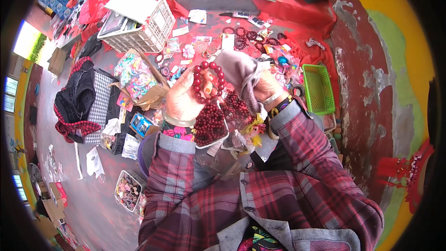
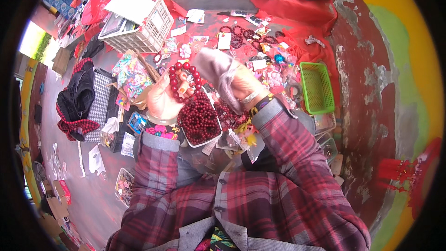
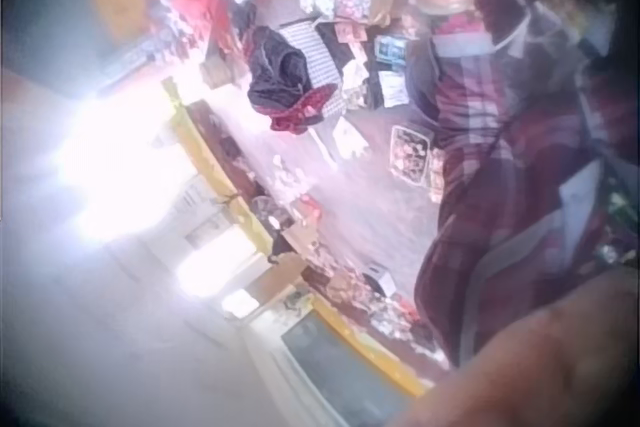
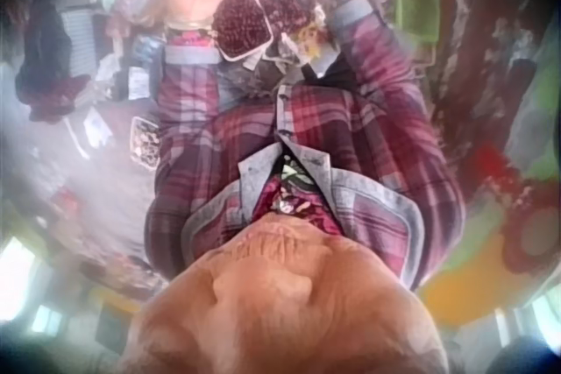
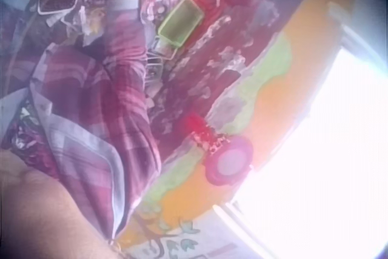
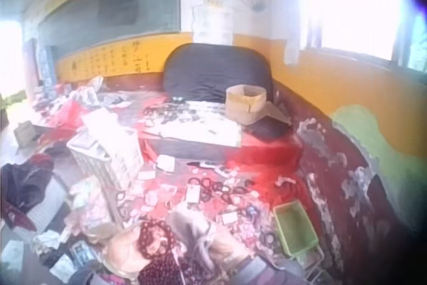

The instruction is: The person sits and uses a white cloth to polish a string of red beads. They rub the beads against the cloth, then hold the bracelet up to inspect it before continuing to polish it.

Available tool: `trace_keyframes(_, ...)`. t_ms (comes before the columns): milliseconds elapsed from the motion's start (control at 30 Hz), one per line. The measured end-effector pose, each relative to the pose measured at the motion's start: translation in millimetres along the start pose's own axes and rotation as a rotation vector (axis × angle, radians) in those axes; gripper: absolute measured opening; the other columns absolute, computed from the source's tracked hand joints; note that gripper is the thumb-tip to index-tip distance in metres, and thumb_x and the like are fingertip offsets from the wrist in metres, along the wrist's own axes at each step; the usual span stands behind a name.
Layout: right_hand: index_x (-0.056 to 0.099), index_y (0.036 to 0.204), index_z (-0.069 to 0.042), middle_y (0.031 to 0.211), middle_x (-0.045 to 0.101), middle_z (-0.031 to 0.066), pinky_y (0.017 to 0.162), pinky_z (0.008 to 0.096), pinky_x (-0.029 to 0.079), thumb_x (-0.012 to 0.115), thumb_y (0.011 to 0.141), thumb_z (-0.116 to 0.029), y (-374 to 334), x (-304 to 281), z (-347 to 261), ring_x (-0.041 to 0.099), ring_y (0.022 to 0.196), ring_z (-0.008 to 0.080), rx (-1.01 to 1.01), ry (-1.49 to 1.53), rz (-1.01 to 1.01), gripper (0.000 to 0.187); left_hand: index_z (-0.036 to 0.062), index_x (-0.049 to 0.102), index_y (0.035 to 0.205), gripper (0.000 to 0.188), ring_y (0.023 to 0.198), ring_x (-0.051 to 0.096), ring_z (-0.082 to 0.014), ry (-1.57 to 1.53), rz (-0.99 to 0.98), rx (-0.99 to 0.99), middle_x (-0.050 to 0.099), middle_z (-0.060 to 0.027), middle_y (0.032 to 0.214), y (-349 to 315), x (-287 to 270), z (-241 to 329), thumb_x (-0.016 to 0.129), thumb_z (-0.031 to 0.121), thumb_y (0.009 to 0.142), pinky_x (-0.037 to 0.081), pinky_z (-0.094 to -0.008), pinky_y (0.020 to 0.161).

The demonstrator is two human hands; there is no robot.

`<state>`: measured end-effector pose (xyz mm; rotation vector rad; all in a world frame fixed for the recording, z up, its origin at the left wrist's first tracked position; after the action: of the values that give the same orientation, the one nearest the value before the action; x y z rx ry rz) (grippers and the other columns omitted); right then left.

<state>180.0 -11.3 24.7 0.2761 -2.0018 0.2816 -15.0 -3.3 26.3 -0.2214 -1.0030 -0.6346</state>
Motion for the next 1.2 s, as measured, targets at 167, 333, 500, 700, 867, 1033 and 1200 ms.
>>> trace_keyframes(167,0.052,0.112,-0.001,0.095,0.059,0.0084,0.073,0.0304,0.050,0.061,0.083,-0.011,-8,27,11,0.059,0.082,0.0166,-0.080,-0.226,-0.033,0.032,-0.0011,0.047,0.114,0.032,0.080,0.057,-0.0225,-0.001,0.035,0.000,0.057,-0.0147,0.098,3,4,-15,0.048,0.021,0.091,0.048,-0.0375,0.077)
trace_keyframes(333,0.055,0.100,0.000,0.073,0.057,0.0083,0.055,0.0308,0.047,0.060,0.084,-0.014,-7,12,11,0.056,0.061,0.0172,-0.021,-0.232,-0.221,0.021,-0.0011,0.051,0.108,0.031,0.086,0.060,-0.0268,0.074,-0.009,-0.108,0.060,-0.0190,0.097,3,8,-23,0.050,0.024,0.090,0.047,-0.0354,0.079)
trace_keyframes(500,0.057,0.094,0.001,0.073,0.058,0.0098,0.056,0.0314,0.048,0.059,0.085,-0.016,-13,22,3,0.058,0.063,0.0196,-0.009,-0.469,-0.167,0.019,0.0001,0.055,0.098,0.035,0.073,0.060,-0.0221,0.061,0.107,-0.199,0.061,-0.0148,0.084,5,-2,-21,0.053,0.033,0.089,0.049,-0.0320,0.067)
trace_keyframes(700,0.062,0.086,-0.004,0.081,0.062,0.0029,0.063,0.0258,0.048,0.057,0.087,-0.020,-8,4,9,0.058,0.068,0.0103,-0.042,-0.595,-0.011,0.017,0.0009,0.057,0.090,0.025,0.062,0.056,-0.0137,0.330,0.156,-0.261,0.059,-0.0070,0.073,4,2,-21,0.052,0.025,0.091,0.046,-0.0264,0.057)
trace_keyframes(867,0.061,0.088,-0.003,0.087,0.063,0.0068,0.067,0.0274,0.050,0.057,0.087,-0.020,-5,6,10,0.060,0.072,0.0143,0.012,-0.304,0.070,0.017,0.0005,0.056,0.097,0.022,0.065,0.054,-0.0126,0.147,0.222,-0.205,0.058,-0.0061,0.081,5,-2,-23,0.049,0.021,0.092,0.044,-0.0277,0.059)
trace_keyframes(1033,0.058,0.099,0.001,0.088,0.063,0.0103,0.068,0.0291,0.051,0.058,0.085,-0.012,-1,5,12,0.062,0.078,0.0183,0.000,-0.229,0.105,0.019,-0.0006,0.054,0.102,0.025,0.067,0.054,-0.0159,0.031,0.233,-0.102,0.058,-0.0075,0.083,6,-8,-19,0.046,0.021,0.093,0.045,-0.0332,0.064)
trace_keyframes(1200,0.056,0.101,0.003,0.081,0.062,0.0119,0.063,0.0362,0.052,0.059,0.084,-0.009,-1,-1,14,0.061,0.069,0.0225,0.065,-0.330,-0.062,0.021,-0.0004,0.055,0.098,0.025,0.068,0.056,-0.0197,0.076,0.181,-0.126,0.060,-0.0101,0.082,5,-1,-24,0.048,0.023,0.092,0.046,-0.0333,0.065)
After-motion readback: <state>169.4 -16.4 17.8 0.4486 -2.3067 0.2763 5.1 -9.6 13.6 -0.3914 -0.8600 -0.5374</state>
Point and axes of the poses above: each hand's wrist, its own y-axis towards the middle knuckle, its own x-axis out of the palm, z = x × y, the point moved 1 cm from there along y, towards the middle knuckle
